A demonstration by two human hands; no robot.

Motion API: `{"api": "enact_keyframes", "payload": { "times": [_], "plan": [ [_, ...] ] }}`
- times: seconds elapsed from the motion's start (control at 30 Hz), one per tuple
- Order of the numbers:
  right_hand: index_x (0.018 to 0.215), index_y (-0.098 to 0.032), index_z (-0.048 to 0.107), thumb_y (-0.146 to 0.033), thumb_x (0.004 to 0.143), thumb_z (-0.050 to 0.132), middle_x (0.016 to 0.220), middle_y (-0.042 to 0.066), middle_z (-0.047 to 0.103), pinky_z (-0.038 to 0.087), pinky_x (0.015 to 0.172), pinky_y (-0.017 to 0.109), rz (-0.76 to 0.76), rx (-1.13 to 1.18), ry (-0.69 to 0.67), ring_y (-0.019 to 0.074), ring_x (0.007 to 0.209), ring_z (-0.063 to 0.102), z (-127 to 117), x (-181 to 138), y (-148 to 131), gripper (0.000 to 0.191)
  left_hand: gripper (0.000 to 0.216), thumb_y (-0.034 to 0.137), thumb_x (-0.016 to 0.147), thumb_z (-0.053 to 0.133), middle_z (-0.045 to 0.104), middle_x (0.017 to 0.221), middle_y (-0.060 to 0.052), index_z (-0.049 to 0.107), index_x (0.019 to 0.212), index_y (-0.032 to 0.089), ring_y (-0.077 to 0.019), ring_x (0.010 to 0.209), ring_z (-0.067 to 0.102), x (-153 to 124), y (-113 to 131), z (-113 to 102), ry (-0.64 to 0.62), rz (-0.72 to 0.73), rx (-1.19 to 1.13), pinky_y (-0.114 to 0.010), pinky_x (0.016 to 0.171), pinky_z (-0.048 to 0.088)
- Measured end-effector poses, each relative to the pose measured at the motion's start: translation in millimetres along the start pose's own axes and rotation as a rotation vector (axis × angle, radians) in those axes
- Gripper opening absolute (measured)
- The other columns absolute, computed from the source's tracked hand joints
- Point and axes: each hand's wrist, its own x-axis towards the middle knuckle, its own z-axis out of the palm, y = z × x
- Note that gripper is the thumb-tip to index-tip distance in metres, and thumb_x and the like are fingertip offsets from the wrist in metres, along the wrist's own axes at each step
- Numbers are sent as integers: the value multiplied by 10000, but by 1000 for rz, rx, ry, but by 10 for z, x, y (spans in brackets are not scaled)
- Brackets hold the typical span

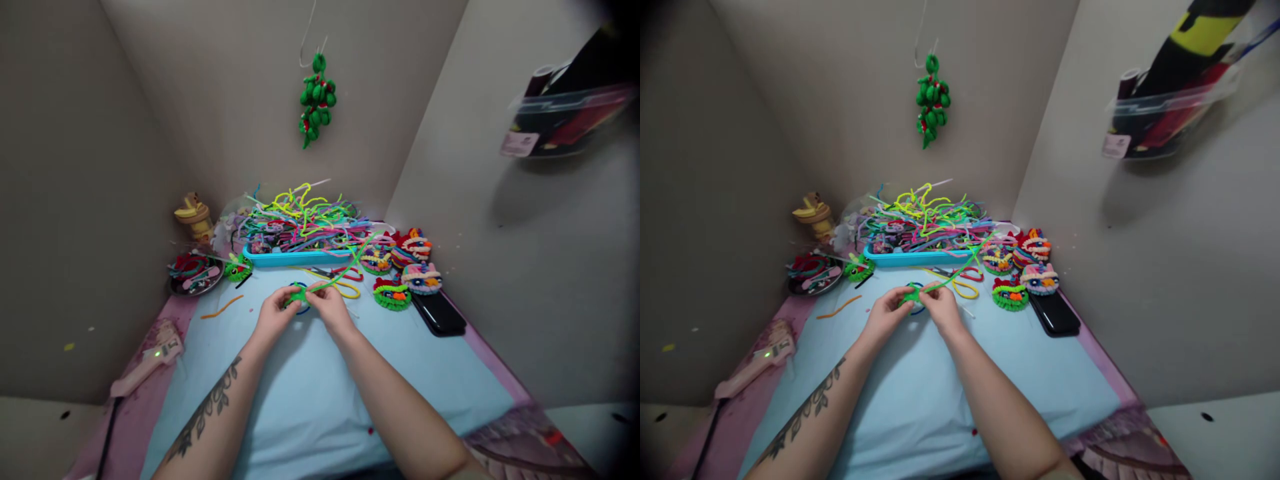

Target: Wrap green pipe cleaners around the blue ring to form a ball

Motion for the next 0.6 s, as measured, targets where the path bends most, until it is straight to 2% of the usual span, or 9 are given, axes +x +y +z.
{"api": "enact_keyframes", "payload": {
  "times": [0.23,0.4,0.6],
  "plan": [
    [660,-181,559,-253,591,658,579,-37,543,374,549,230,39,79,0,119,569,501,43,-27,-20,141,323,294,632,698,667,917,-75,633,918,158,-196,839,609,-11,-15,19,35,44,68,-311,775,460],
    [679,-186,553,-266,600,646,588,-36,544,393,556,234,17,49,-11,122,568,509,61,-44,-1,146,265,296,639,684,664,870,-57,628,862,163,-190,829,608,-11,12,20,81,80,124,-306,771,459],
    [699,-191,566,-259,630,611,584,-33,541,388,546,235,-14,10,-57,125,558,505,66,-66,-47,107,245,310,626,693,660,819,-44,626,814,168,-188,802,602,-16,31,22,133,55,143,-310,758,463]
  ]
}}
